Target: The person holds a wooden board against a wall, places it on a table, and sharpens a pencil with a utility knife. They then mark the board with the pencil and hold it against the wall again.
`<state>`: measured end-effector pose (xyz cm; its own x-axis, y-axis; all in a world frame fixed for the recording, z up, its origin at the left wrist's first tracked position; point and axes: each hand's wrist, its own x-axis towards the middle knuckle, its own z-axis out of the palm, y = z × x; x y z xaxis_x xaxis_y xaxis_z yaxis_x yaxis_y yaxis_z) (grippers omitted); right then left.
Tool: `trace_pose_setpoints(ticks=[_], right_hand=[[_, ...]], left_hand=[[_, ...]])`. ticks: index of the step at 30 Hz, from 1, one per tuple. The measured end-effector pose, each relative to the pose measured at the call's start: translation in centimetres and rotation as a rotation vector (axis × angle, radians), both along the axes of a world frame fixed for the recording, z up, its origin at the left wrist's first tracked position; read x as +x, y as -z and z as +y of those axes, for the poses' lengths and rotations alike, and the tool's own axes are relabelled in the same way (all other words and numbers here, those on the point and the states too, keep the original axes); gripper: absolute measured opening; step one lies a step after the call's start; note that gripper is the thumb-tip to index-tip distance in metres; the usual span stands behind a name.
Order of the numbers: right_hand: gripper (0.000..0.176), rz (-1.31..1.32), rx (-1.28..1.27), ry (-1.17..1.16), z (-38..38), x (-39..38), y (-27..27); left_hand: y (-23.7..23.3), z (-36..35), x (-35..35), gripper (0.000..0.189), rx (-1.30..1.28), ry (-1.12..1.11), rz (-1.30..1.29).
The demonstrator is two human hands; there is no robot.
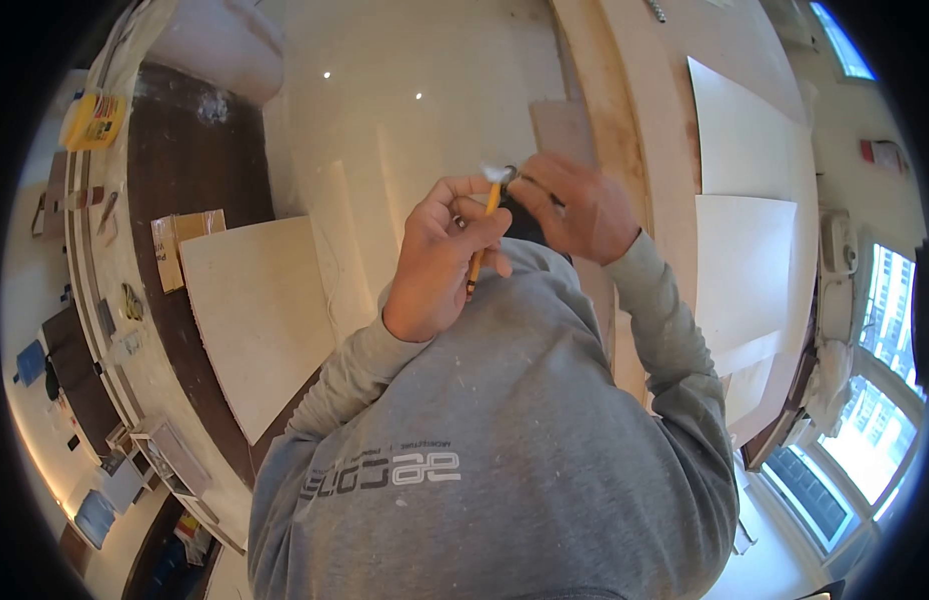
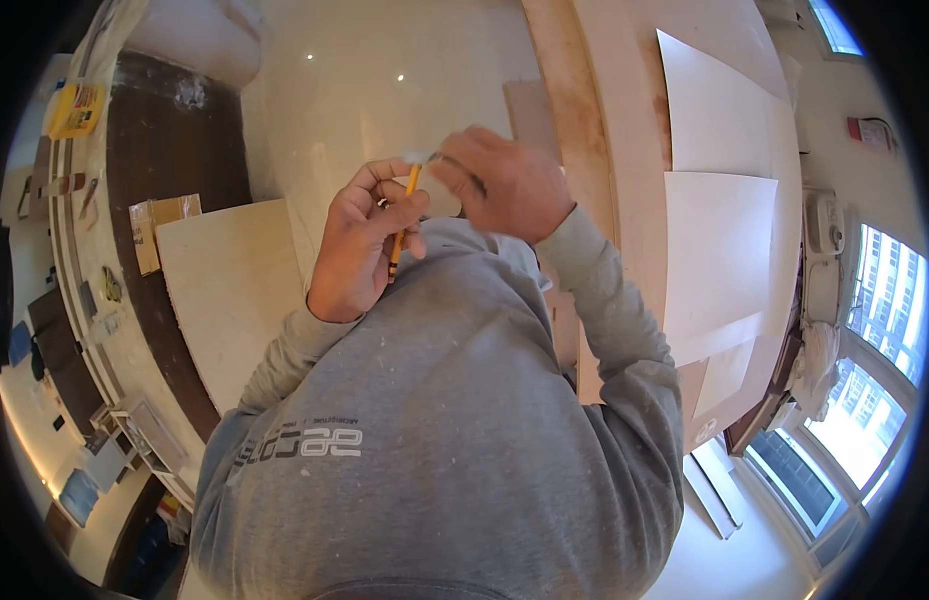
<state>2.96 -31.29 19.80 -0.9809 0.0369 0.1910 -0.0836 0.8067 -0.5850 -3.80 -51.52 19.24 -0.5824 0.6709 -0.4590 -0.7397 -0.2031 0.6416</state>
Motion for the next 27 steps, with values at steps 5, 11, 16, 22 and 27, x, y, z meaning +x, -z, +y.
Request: trace_pose_setpoints(ticks=[5,11,16,22,27], right_hand=[[0.016,0.004,-0.021,-0.036,-0.2,-0.1,-0.3],[0.018,-0.028,-0.003,-0.008,0.3,-0.1,-0.6],[0.016,-0.004,-0.044,-0.007,1.0,-0.2,0.3],[0.016,-0.052,-0.055,0.008,1.1,-0.1,0.5],[0.017,-0.052,-0.079,0.007,0.5,0.1,0.6]], left_hand=[[-0.6,-0.1,-0.2,0.046,0.022,0.009,-0.018],[-0.4,0.0,-0.6,0.053,0.027,0.036,0.002],[-0.2,0.0,-0.3,0.057,-0.008,0.030,0.016],[-0.2,-0.1,-0.2,0.060,-0.037,0.020,0.018],[-0.3,-0.3,-0.6,0.059,-0.029,0.057,-0.004]])
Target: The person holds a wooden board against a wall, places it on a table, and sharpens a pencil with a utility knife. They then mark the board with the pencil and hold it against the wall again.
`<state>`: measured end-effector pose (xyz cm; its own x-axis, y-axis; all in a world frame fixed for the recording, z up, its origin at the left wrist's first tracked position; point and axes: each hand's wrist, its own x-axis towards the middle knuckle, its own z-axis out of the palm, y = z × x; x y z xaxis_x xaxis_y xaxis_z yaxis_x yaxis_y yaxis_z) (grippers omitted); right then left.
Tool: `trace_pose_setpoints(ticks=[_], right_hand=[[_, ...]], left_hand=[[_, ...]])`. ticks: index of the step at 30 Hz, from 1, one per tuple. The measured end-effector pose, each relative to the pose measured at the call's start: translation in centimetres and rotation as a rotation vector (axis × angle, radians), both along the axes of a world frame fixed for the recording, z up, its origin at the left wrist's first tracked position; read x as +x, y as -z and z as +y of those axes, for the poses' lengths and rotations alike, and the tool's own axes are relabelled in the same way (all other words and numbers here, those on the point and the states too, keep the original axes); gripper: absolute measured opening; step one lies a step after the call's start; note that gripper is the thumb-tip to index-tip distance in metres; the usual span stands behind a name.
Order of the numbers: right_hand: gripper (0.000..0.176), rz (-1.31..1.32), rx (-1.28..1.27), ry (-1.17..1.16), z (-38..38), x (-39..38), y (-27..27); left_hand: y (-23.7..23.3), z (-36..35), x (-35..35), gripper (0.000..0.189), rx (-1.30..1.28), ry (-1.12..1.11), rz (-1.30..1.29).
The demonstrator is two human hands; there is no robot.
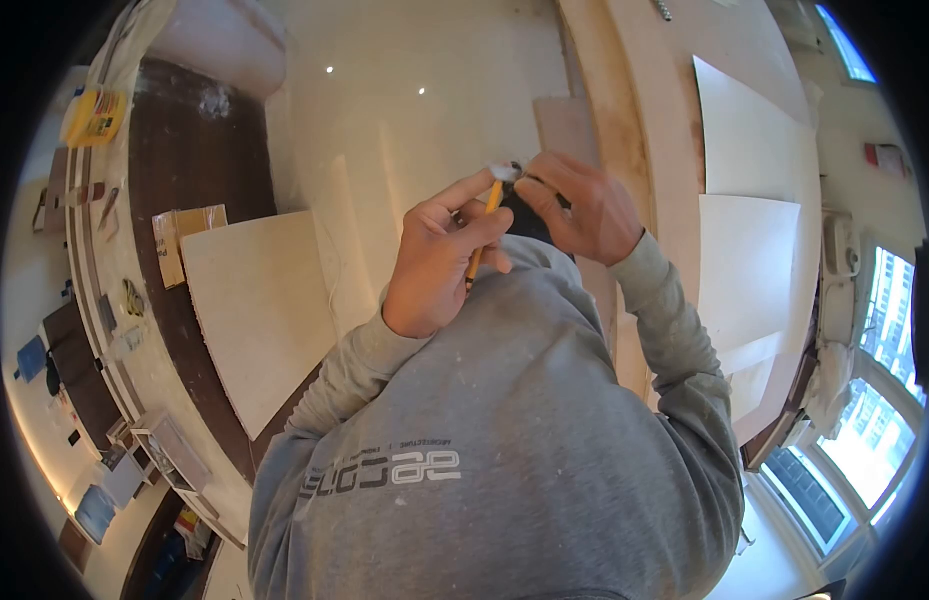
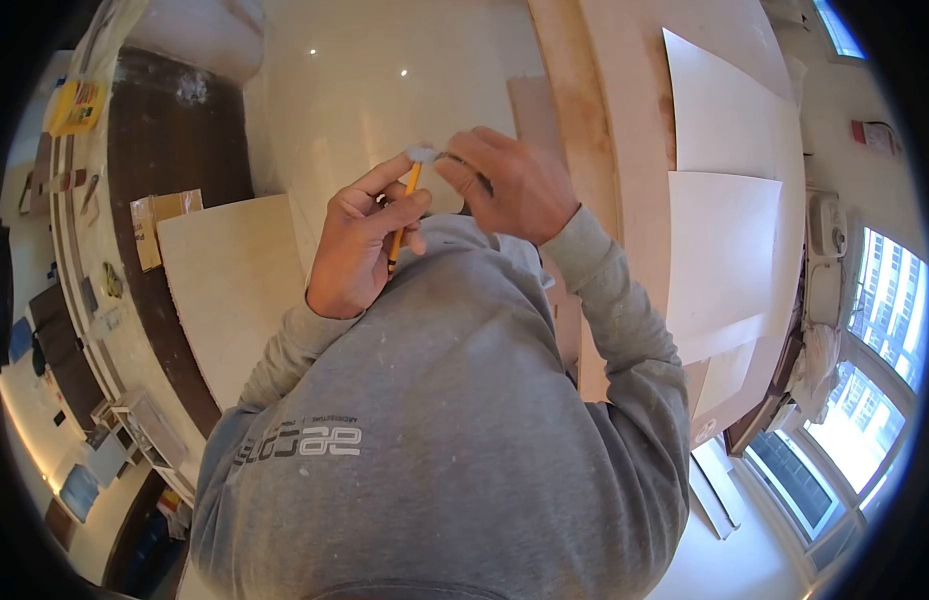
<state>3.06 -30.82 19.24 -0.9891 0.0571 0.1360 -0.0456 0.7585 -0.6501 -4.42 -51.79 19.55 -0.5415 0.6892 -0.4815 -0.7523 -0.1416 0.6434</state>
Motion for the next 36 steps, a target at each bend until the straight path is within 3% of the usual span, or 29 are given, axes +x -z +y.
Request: trace_pose_setpoints(ticks=[17,20,29,36], right_hand=[[0.013,-0.011,0.028,-0.041,0.0,0.8,0.2],[0.014,0.098,-0.015,-0.068,0.0,0.7,1.1],[0.018,-0.083,-0.005,0.015,0.4,1.2,0.7],[0.017,0.018,-0.024,-0.007,0.1,1.4,1.1]], left_hand=[[0.3,0.2,0.5,0.056,-0.018,-0.031,-0.018],[0.4,0.3,0.9,0.055,-0.040,-0.049,-0.019],[0.8,0.2,1.3,0.056,-0.056,-0.055,0.015],[0.8,0.1,1.8,0.057,-0.069,-0.056,0.020]])
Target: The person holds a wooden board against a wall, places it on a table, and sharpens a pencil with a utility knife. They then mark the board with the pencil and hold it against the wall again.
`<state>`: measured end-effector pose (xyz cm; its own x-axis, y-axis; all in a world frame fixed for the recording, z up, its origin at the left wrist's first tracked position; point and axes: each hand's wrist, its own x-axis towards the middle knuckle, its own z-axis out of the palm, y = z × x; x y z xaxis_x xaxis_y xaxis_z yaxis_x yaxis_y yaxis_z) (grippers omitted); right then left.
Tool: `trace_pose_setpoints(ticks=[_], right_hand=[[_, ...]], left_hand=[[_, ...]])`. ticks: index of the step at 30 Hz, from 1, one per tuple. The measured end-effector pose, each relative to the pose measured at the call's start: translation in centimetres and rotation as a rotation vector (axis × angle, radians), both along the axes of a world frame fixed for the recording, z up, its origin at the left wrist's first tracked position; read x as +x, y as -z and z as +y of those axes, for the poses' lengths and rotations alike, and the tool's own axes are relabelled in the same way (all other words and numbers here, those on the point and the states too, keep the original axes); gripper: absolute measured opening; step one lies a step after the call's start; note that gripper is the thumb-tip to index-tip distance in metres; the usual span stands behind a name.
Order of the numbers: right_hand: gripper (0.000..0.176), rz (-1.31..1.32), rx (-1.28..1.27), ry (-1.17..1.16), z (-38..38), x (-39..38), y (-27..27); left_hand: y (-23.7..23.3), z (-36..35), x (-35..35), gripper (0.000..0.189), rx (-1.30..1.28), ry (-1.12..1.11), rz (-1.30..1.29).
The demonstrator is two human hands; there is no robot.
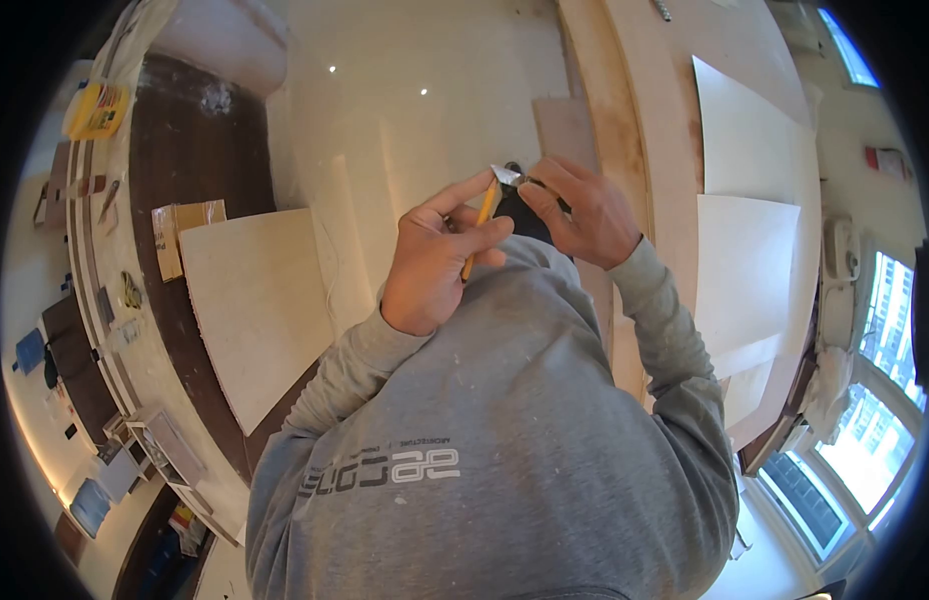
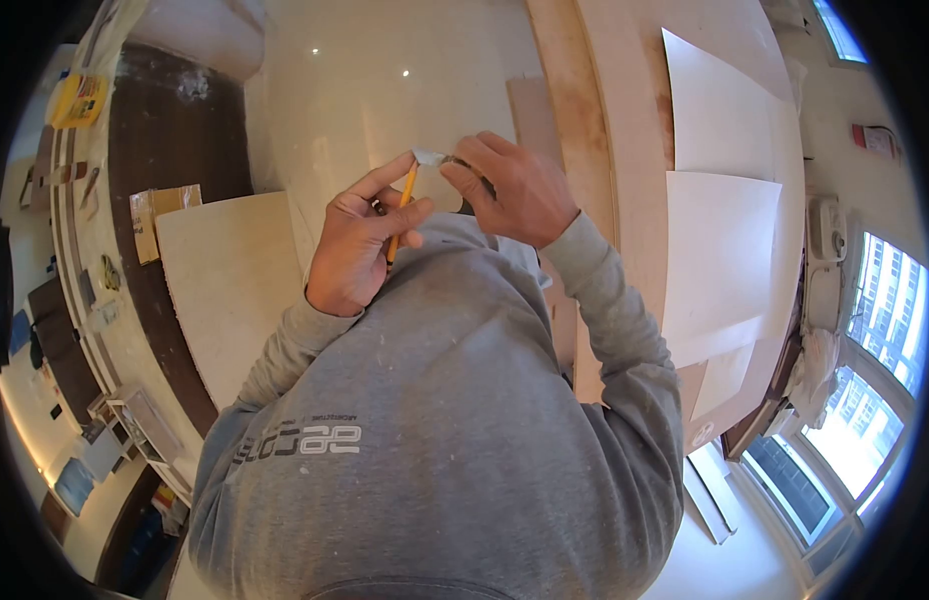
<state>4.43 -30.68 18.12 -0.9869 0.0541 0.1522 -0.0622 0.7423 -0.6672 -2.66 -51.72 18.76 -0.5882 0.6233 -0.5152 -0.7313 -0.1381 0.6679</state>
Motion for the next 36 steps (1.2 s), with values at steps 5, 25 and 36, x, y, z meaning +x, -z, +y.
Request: trace_pose_setpoints(ticks=[5,25,36], right_hand=[[0.016,0.043,0.007,-0.009,-0.1,0.3,0.4],[0.022,-0.018,-0.037,-0.024,-1.0,0.5,-0.9],[0.026,-0.024,-0.025,-0.043,-0.6,0.2,-1.2]], left_hand=[[-0.4,0.0,0.1,0.058,-0.012,0.018,0.005],[-0.3,0.6,0.3,0.047,0.087,0.034,-0.031],[-0.5,1.1,0.5,0.044,0.157,0.026,-0.075]])
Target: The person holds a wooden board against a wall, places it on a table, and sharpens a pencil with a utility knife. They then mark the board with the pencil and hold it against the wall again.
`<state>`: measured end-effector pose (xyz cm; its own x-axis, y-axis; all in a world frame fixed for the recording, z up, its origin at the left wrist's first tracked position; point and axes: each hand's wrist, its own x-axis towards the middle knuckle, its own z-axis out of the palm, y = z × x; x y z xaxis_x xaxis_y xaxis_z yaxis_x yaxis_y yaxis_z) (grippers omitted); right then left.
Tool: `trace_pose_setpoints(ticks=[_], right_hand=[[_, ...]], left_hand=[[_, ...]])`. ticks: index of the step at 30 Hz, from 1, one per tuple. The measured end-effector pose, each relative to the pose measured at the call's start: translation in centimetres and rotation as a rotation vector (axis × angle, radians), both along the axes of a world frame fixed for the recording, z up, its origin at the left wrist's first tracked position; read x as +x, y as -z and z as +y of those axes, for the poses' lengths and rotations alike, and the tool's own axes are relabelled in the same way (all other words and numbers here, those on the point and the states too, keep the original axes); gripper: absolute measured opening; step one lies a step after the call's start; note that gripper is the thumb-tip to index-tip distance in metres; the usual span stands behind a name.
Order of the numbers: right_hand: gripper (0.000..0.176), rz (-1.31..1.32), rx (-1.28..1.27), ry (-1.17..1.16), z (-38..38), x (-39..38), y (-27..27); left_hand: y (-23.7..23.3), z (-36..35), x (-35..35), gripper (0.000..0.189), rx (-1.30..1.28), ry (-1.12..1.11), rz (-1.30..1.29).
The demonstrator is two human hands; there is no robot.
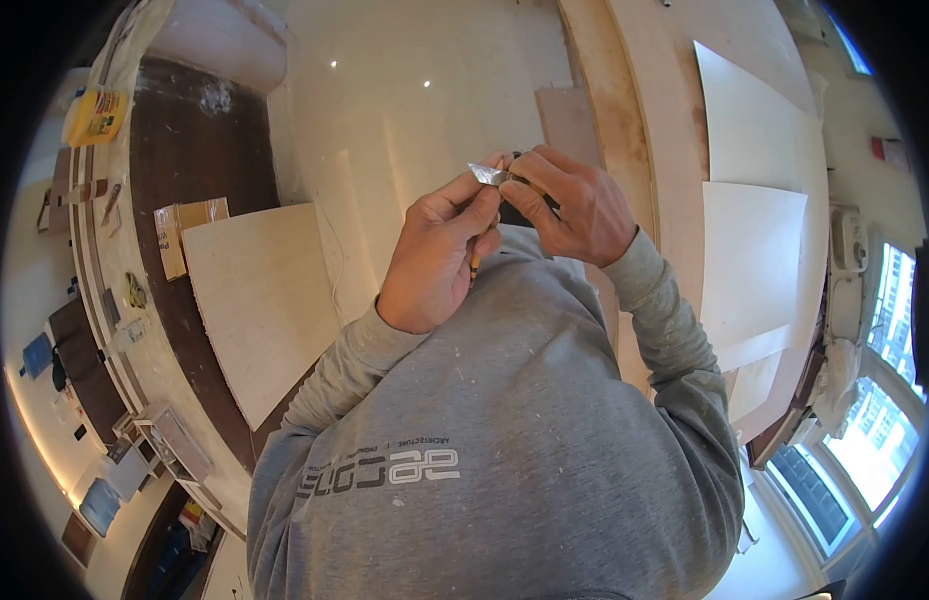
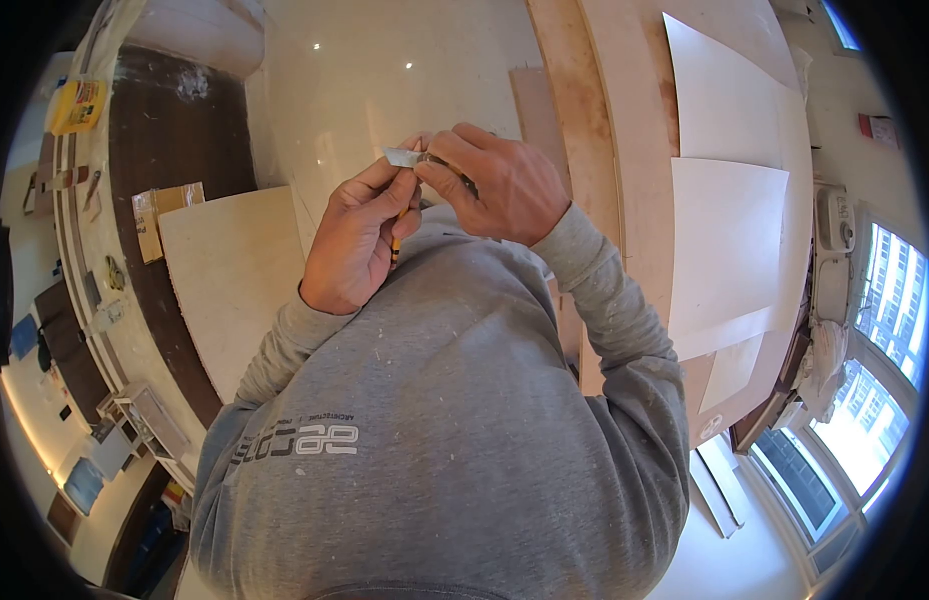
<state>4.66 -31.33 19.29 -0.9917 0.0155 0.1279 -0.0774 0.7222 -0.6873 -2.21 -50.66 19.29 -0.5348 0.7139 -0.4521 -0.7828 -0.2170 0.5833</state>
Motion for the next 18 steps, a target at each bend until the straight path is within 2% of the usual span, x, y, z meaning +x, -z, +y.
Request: trace_pose_setpoints(ticks=[14,18], right_hand=[[0.026,-0.003,0.011,-0.018,0.3,0.0,-0.2],[0.022,0.067,0.025,0.034,1.4,0.1,1.9]], left_hand=[[0.0,-0.1,-0.1,0.044,0.040,0.014,-0.037],[-0.1,0.0,-0.1,0.044,-0.007,0.036,-0.009]])
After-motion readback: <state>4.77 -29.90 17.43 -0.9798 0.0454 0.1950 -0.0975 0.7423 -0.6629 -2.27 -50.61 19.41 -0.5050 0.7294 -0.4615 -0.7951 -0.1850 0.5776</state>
